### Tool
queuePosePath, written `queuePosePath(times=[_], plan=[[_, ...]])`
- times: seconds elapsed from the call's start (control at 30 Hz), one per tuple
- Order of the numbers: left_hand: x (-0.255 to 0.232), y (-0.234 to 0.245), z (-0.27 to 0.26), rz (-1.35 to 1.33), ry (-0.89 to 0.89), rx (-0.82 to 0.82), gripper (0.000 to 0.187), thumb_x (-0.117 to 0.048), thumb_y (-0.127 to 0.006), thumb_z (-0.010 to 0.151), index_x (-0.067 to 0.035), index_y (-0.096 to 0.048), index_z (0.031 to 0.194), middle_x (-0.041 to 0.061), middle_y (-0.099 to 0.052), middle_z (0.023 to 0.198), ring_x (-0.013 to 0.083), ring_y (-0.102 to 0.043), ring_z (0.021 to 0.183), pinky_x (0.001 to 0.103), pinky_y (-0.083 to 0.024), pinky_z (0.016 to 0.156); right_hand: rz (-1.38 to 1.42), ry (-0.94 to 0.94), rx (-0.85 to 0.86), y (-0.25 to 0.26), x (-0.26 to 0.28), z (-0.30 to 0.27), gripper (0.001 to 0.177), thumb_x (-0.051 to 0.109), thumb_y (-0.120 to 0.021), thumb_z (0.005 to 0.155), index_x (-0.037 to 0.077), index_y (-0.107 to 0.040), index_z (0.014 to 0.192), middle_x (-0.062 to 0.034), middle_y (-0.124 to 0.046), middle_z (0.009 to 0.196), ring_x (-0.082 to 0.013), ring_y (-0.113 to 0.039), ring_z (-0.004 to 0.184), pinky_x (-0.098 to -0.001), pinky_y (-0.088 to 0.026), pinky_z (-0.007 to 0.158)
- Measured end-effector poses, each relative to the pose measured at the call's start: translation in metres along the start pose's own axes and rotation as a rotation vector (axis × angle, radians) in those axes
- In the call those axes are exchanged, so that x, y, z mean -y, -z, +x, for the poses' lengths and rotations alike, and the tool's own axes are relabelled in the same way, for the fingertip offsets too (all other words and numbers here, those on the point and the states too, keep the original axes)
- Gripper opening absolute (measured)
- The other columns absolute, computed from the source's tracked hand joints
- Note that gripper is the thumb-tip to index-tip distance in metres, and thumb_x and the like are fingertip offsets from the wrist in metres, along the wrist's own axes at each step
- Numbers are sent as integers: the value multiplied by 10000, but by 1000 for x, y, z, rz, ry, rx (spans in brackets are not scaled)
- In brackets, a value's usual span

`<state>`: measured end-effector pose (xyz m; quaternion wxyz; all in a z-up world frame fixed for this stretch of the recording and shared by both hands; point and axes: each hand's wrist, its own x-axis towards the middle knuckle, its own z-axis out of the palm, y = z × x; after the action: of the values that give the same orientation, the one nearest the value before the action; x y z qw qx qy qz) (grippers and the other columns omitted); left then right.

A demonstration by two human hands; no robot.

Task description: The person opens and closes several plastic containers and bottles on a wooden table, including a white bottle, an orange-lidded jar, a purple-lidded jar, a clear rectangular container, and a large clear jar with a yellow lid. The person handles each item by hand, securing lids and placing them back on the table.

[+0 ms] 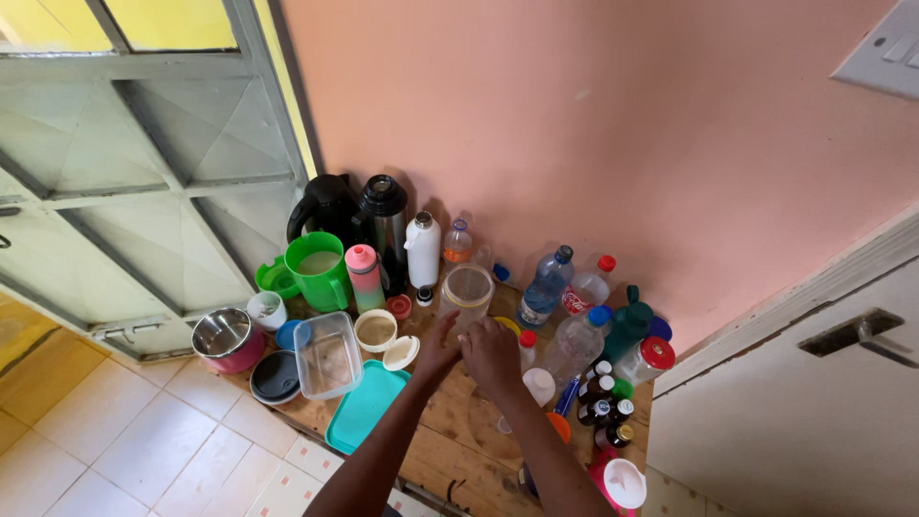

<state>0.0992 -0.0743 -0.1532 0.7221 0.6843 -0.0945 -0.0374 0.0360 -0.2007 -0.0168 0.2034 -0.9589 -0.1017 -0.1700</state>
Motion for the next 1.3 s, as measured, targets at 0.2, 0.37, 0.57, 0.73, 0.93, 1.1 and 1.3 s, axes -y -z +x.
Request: queuePosePath(times=[0.2,0.37,0.57,0.73,0.93,1.1,1.3], plan=[[-19,23,39,92,-63,-52,857,-245,-879,775,-90,-448,1500,181,-500,1524,281,-425,1458,392,-369,1155,248,-20,-245,-4,-17,37,428,210,-796,833,9,-636,1176,-197,-675,1114,-384,-639,1053,-463,-508,871],[-33,48,65,-345,83,-35,767,-369,-767,911,-105,-405,1534,144,-496,1533,254,-472,1440,358,-386,1154,466,-506,56,-23,-35,69,555,274,-702,888,106,-548,1395,-172,-728,1095,-302,-734,1040,-404,-559,926],[-21,70,82,-632,455,-134,835,-654,-622,864,-188,-435,1530,95,-570,1461,271,-508,1231,412,-394,975,304,-283,-181,-81,-56,88,692,207,-814,787,48,-502,1383,-222,-605,1317,-390,-583,1234,-457,-476,1005],[16,80,92,-784,542,-148,877,-766,-532,836,-232,-431,1525,111,-507,1501,304,-428,1399,532,-290,1103,218,-377,-68,-109,-52,90,670,181,-808,792,70,-516,1385,-185,-592,1353,-397,-594,1227,-463,-497,987],[46,83,91,-766,620,-133,872,-775,-485,853,-233,-420,1533,115,-479,1541,302,-402,1441,590,-262,1129,110,-389,3,-120,-35,93,580,120,-784,798,42,-554,1325,-202,-540,1414,-411,-596,1200,-480,-521,937],[64,82,97,-772,693,-98,907,-786,-454,856,-206,-412,1552,122,-461,1555,321,-400,1429,605,-256,1134,60,-384,-15,-125,-28,97,568,142,-786,806,37,-562,1318,-215,-522,1431,-417,-632,1125,-481,-542,891],[81,78,99,-774,735,-86,922,-767,-470,852,-208,-357,1576,151,-431,1591,304,-377,1455,631,-272,1129,84,-454,-4,-129,-25,101,448,160,-772,822,48,-635,1233,-187,-620,1269,-395,-659,1039,-487,-542,838]])
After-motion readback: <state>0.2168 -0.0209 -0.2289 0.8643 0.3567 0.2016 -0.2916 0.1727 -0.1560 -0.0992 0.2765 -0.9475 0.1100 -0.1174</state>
